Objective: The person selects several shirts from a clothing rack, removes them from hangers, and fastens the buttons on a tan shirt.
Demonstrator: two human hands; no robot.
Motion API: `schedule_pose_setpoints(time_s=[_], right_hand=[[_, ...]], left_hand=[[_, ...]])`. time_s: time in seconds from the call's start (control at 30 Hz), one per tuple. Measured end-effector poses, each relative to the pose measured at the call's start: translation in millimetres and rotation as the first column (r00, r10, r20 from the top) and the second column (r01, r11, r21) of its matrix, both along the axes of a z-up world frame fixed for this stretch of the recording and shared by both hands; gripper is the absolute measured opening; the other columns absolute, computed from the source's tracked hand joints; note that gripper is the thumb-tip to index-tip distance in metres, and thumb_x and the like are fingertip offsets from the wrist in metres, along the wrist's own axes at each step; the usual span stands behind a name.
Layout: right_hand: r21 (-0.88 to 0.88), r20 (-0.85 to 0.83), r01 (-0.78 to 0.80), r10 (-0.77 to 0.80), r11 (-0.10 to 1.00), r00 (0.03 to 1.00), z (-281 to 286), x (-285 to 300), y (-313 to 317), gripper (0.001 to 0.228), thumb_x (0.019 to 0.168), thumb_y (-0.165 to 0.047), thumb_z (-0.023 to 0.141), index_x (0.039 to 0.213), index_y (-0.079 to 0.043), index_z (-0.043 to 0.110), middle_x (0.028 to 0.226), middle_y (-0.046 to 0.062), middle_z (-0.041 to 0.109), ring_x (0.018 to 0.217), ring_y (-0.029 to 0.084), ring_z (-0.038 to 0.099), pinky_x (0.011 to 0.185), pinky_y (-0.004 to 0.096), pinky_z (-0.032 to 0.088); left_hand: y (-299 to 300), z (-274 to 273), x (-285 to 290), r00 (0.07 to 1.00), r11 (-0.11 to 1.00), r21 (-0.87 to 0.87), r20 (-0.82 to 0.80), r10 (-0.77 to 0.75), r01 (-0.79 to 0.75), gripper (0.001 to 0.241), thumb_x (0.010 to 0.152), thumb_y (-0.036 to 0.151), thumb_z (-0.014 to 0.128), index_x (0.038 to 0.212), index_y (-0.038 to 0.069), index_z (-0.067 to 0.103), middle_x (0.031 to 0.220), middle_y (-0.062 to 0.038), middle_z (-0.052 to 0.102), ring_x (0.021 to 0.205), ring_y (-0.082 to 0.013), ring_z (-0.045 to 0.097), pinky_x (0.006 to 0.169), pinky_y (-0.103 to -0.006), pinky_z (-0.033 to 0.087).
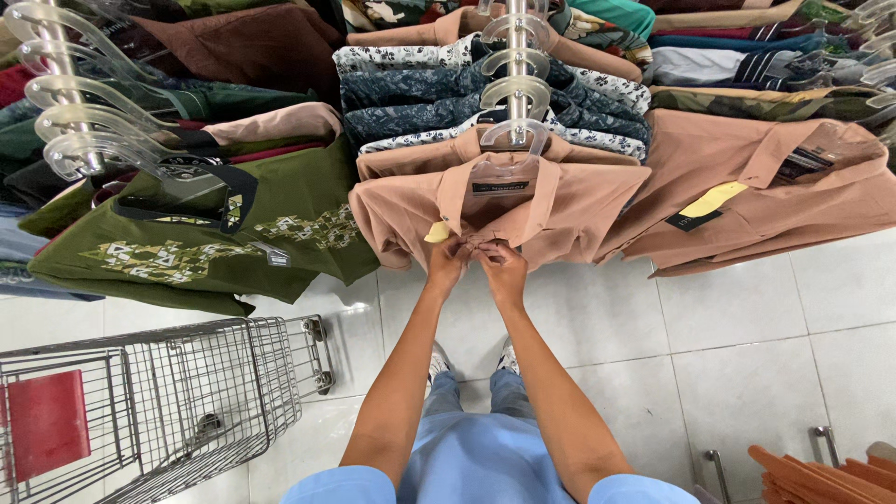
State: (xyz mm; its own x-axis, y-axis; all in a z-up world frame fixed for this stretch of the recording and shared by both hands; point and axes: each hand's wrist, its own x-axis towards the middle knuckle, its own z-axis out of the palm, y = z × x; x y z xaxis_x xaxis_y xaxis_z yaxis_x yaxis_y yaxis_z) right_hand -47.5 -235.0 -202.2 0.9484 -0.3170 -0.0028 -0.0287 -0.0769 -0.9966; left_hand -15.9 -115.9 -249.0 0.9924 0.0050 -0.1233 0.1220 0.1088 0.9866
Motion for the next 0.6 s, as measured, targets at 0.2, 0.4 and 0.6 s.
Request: schedule_pose_setpoints(time_s=[0.2, 0.4, 0.6], right_hand=[[0.154, 0.030, -0.010, 0.005, 0.988, 1.000, -1, -2, 0, 0.013, 0.086, 0.004, 0.078, 0.099, 0.000, 0.078, 0.086, 0.011, 0.073, 0.081, 0.015, 0.066, 0.077, 0.031, 0.058], [0.375, 0.013, -0.068, 0.068, 0.925, 0.998, -26, -1, -9, 0.020, 0.089, 0.008, 0.073, 0.102, -0.006, 0.069, 0.086, 0.004, 0.068, 0.082, 0.013, 0.065, 0.081, 0.027, 0.054], [0.402, 0.009, -0.054, 0.055, 0.914, 0.998, 12, -14, 3, 0.013, 0.090, 0.004, 0.074, 0.098, -0.006, 0.071, 0.087, 0.002, 0.069, 0.083, 0.011, 0.064, 0.080, 0.024, 0.051]], left_hand=[[-1, -2, -15, 0.993, 0.993, -0.095, -0.108, 0.057, -0.067, 0.014, 0.091, 0.002, 0.074, 0.105, -0.001, 0.076, 0.075, -0.007, 0.068, 0.066, -0.0118, 0.062, 0.062, -0.0246, 0.049], [2, 29, -11, 0.996, 0.998, -0.061, -0.085, -0.015, 0.010, 0.014, 0.093, 0.001, 0.072, 0.105, 0.001, 0.078, 0.087, -0.009, 0.073, 0.078, -0.0139, 0.064, 0.075, -0.0256, 0.054], [18, 16, -12, 0.991, 0.993, 0.011, -0.065, -0.119, 0.120, 0.016, 0.098, 0.004, 0.068, 0.109, 0.003, 0.078, 0.089, -0.011, 0.073, 0.078, -0.0159, 0.062, 0.074, -0.0308, 0.054]])
